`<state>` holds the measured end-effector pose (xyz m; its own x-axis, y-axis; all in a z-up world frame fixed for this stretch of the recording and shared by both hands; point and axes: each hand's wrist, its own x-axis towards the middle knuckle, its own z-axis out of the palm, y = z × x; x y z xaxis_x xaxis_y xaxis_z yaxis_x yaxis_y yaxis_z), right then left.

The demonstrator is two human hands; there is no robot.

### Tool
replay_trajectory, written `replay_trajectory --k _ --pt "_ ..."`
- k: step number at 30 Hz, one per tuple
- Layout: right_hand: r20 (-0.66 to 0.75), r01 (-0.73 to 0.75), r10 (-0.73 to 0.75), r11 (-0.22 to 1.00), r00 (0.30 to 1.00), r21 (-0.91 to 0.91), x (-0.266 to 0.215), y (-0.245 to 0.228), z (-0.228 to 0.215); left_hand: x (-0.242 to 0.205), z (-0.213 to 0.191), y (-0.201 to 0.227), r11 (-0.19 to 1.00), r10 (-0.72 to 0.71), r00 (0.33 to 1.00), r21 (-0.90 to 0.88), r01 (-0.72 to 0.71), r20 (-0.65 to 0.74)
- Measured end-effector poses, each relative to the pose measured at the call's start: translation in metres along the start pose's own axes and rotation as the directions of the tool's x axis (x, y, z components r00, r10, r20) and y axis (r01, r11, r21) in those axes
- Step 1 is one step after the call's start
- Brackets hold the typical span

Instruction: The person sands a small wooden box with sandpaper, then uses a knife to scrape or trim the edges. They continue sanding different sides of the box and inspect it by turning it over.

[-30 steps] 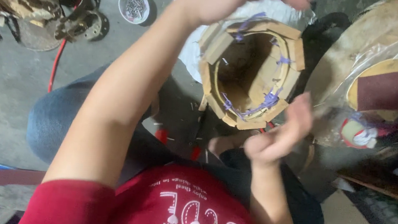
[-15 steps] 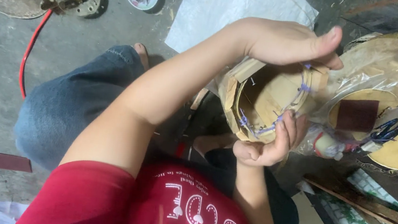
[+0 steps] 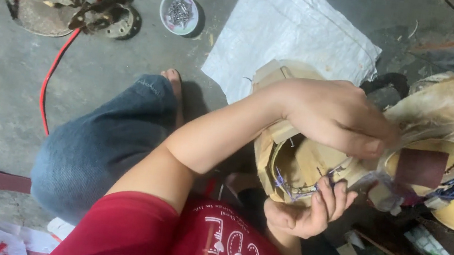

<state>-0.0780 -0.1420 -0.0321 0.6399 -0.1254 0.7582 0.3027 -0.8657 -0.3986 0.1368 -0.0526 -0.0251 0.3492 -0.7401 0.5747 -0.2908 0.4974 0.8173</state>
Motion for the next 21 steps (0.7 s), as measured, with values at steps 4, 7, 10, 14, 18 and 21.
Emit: replay_trajectory --k 4,7,10,14,18,21 --pt "-0.009 -0.005 0.005 0.999 1.0 0.039 0.0 0.001 -0.001 0.001 0.004 0.002 1.0 0.006 0.999 0.021 -0.005 -0.033" --pt "-0.034 0.04 -0.039 0.998 0.999 0.052 0.001 0.006 0.001 0.002 0.001 0.006 1.0 0.006 0.999 0.03 -0.005 -0.04" --pt "-0.044 0.048 -0.046 0.997 0.998 0.056 0.002 0.007 0.004 0.003 0.008 -0.001 0.999 0.015 0.998 0.043 -0.012 -0.069" --pt "0.025 0.037 -0.035 0.998 0.999 -0.056 0.008 0.003 -0.009 0.001 0.002 -0.009 0.997 0.021 1.0 0.068 -0.021 0.003" --pt "0.185 0.017 -0.007 0.998 0.983 -0.052 0.019 -0.006 -0.019 0.008 -0.01 -0.002 0.974 -0.225 0.942 0.095 0.208 0.25" --pt "0.234 0.072 -0.066 0.997 0.97 -0.019 0.014 -0.005 -0.024 0.027 -0.02 0.008 0.916 -0.4 0.849 0.116 0.384 0.345"
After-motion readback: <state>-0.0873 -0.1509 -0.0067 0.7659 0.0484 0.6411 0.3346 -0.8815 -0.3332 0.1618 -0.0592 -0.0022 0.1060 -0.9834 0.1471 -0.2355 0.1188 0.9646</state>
